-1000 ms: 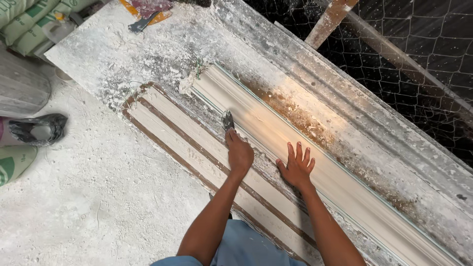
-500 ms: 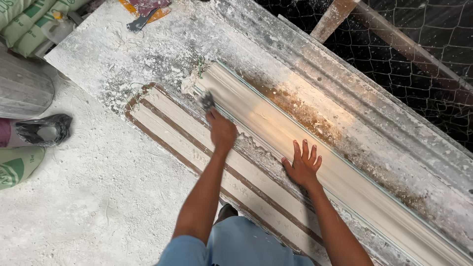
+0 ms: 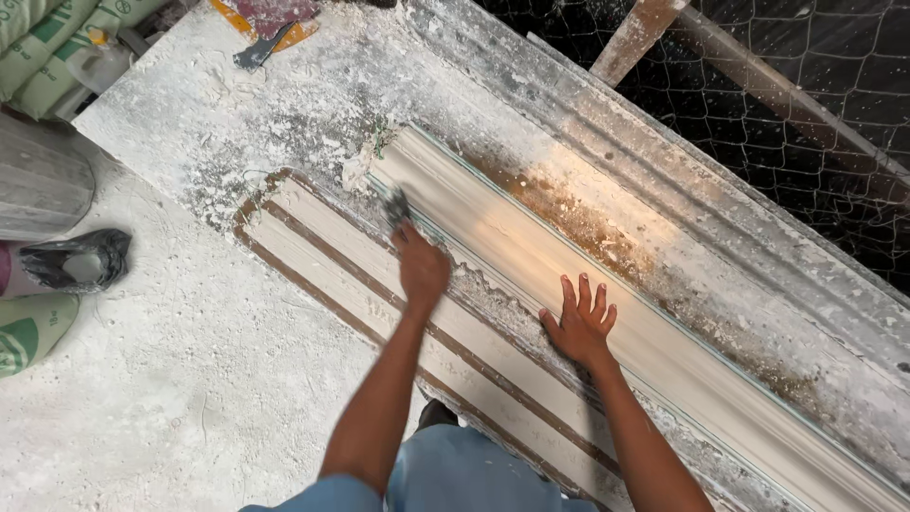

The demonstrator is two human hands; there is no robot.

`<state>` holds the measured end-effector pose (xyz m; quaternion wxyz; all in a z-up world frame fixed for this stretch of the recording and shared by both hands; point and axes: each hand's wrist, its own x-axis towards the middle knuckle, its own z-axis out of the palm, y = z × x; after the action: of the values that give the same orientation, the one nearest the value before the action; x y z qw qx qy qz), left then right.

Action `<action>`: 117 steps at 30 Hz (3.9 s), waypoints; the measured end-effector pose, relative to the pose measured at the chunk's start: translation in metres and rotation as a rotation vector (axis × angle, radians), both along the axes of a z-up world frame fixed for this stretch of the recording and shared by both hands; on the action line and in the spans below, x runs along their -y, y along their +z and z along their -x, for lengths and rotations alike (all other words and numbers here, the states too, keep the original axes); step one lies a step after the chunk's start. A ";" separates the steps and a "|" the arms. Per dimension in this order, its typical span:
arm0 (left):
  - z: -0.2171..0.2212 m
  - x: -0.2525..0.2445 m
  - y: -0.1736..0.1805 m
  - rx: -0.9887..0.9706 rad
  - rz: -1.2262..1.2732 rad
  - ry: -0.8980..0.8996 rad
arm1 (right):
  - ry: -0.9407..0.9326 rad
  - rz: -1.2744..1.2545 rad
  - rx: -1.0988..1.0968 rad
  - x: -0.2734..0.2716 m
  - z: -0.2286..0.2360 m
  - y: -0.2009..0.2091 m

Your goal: The person cleans several long white moldings laid on a workbench using a small brush and later a green scrub brush. The person repeatedly brushes along the grooves and edges of each molding to remove dust and debris.

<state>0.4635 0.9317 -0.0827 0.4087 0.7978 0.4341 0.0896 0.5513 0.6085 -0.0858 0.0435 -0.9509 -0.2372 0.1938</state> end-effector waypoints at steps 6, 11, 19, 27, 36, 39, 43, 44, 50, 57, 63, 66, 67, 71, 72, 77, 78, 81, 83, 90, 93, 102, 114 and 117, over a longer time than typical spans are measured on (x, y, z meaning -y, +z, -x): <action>0.008 0.003 -0.001 0.032 -0.318 -0.026 | 0.029 -0.014 0.028 0.006 0.009 -0.005; -0.004 -0.015 0.045 0.001 0.102 0.052 | 0.002 0.007 0.010 -0.002 -0.005 -0.001; -0.009 -0.030 0.030 0.022 0.065 0.104 | 0.000 0.001 0.009 -0.006 -0.006 0.008; -0.007 -0.027 0.006 -0.103 -0.190 -0.071 | -0.010 0.071 -0.032 -0.008 -0.006 0.009; 0.013 -0.050 0.035 0.236 0.242 0.170 | -0.022 0.025 0.011 -0.001 0.005 0.003; 0.046 -0.015 0.034 0.333 0.184 0.032 | -0.011 -0.008 0.056 0.001 0.009 -0.001; 0.076 -0.004 0.051 0.234 0.136 -0.303 | -0.016 0.007 0.061 0.003 0.008 0.000; 0.080 -0.014 0.058 0.144 0.124 -0.373 | -0.018 0.008 0.060 0.002 0.008 0.000; 0.071 -0.102 0.072 -0.208 -0.001 -0.777 | -0.027 -0.072 0.114 0.009 0.018 -0.003; 0.016 -0.212 0.059 -0.301 -0.235 -1.140 | -0.074 -0.009 0.181 -0.009 0.018 0.010; -0.014 -0.189 0.044 -0.129 -0.295 -1.494 | -0.183 0.066 0.114 -0.023 0.023 0.021; -0.024 -0.196 0.052 -0.243 -0.303 -1.533 | -0.248 0.042 0.112 -0.034 0.030 0.020; -0.029 -0.202 0.057 -0.204 -0.341 -1.568 | -0.282 0.022 0.132 -0.036 0.036 0.019; -0.030 -0.213 0.069 -0.312 -0.476 -1.639 | -0.420 -0.020 0.186 -0.023 0.074 0.019; -0.032 -0.209 0.070 -0.286 -0.465 -1.649 | -0.463 -0.034 0.201 -0.021 0.084 0.018; -0.034 -0.166 0.053 -0.221 -0.478 -1.711 | -0.625 -0.071 0.236 -0.010 0.127 0.007; -0.034 -0.165 0.048 -0.120 -0.481 -1.713 | -0.672 -0.100 0.239 -0.009 0.135 0.004; -0.037 -0.187 0.044 0.009 -0.507 -1.711 | -0.762 -0.047 0.195 -0.008 0.146 -0.001; -0.040 -0.208 0.051 -0.144 -0.547 -1.727 | -0.754 -0.018 0.143 -0.008 0.149 -0.003; -0.029 -0.109 0.046 -0.025 -0.405 -1.694 | -0.786 -0.028 0.091 -0.002 0.151 -0.005; -0.027 -0.106 0.047 -0.100 -0.462 -1.728 | -0.781 -0.042 0.070 0.002 0.153 -0.002; -0.023 -0.113 0.051 -0.122 -0.522 -1.704 | -0.790 0.022 0.058 0.003 0.153 -0.011; -0.028 -0.114 0.060 -0.048 -0.503 -1.732 | -0.770 0.055 0.096 0.007 0.157 -0.029; -0.030 -0.082 0.060 -0.066 -0.518 -1.780 | -0.762 0.056 0.077 0.008 0.155 -0.027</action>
<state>0.4935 1.0133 -0.0230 0.1235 0.9057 -0.3605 -0.1858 0.3960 0.6006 -0.1131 0.0775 -0.9783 0.1372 0.1342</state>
